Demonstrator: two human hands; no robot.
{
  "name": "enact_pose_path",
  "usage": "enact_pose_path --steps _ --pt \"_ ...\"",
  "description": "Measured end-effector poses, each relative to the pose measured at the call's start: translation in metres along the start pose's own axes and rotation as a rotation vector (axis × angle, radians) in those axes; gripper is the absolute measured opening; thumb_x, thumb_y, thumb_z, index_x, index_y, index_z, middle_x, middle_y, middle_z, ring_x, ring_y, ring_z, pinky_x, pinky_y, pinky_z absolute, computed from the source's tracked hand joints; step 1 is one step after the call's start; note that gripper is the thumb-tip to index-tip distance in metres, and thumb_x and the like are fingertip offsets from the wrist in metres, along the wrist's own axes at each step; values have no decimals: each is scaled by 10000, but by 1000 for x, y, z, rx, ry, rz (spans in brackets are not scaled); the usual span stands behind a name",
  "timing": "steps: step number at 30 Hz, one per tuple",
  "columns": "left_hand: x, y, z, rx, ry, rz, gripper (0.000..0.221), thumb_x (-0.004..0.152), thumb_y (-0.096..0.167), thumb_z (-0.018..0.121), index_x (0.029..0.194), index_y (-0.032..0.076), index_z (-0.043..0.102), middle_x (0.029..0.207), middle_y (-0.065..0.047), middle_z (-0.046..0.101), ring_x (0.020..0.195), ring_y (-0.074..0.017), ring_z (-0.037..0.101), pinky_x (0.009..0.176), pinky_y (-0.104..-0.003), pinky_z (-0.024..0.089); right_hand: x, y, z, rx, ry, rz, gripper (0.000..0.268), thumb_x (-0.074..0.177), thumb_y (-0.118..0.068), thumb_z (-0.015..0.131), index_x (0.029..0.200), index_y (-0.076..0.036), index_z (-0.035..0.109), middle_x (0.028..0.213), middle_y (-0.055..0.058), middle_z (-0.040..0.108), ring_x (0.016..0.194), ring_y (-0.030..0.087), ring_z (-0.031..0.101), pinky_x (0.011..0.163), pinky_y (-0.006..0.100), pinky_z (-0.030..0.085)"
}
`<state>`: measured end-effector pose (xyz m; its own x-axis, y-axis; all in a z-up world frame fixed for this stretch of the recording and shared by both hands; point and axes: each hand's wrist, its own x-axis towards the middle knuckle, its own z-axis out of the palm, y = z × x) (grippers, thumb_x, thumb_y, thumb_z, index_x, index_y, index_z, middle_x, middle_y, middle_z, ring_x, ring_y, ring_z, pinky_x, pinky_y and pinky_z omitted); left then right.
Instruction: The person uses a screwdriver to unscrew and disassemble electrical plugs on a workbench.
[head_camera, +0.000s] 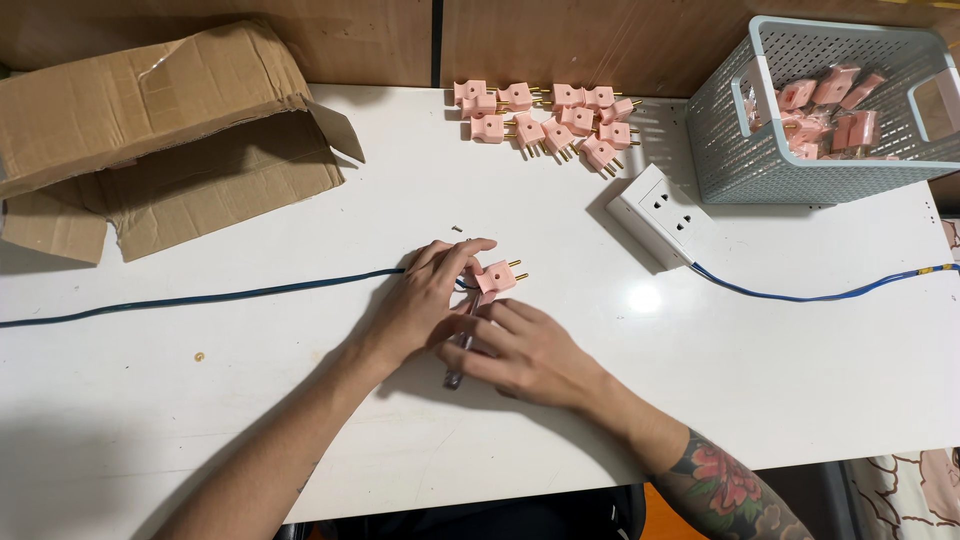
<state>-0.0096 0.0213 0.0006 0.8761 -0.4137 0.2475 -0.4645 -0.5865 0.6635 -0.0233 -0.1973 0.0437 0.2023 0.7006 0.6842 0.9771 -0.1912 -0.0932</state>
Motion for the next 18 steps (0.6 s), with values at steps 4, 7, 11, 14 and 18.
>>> enact_pose_path --steps 4,7,11,14,18 --pt "2 5 1 9 -5 6 720 951 115 836 1594 156 515 1144 -70 758 1214 -289 659 1205 -481 465 -6 -4 11 -77 -33 -19 239 1223 -138 557 1207 -149 795 1065 154 702 847 318 672 757 379 580" --pt "3 7 1 20 -20 4 710 946 80 820 1595 131 538 1146 -87 761 1243 -297 659 1225 -473 454 -6 -5 11 -105 -38 -11 215 1214 -136 586 1221 -157 799 1052 147 676 849 297 656 759 367 581" --pt "3 2 7 70 1 75 505 1036 195 757 1524 132 643 1139 -78 729 1238 -273 638 1207 -428 455 -6 0 9 -19 4 29 243 1209 -114 568 1192 -145 808 1071 159 698 860 308 674 734 388 591" --pt "2 9 -1 52 -2 87 533 1032 258 764 1540 140 656 1156 -76 722 1237 -276 640 1188 -433 470 -19 9 8 51 46 79 285 1218 -177 539 1207 -136 821 1124 175 734 895 333 710 770 415 616" --pt "7 12 2 1 94 56 364 1114 318 717 1452 187 744 1095 -32 735 1164 -238 674 1110 -410 498 -83 38 25 315 180 318 380 1153 -271 519 1208 -89 848 1232 173 786 1002 348 783 840 471 660"
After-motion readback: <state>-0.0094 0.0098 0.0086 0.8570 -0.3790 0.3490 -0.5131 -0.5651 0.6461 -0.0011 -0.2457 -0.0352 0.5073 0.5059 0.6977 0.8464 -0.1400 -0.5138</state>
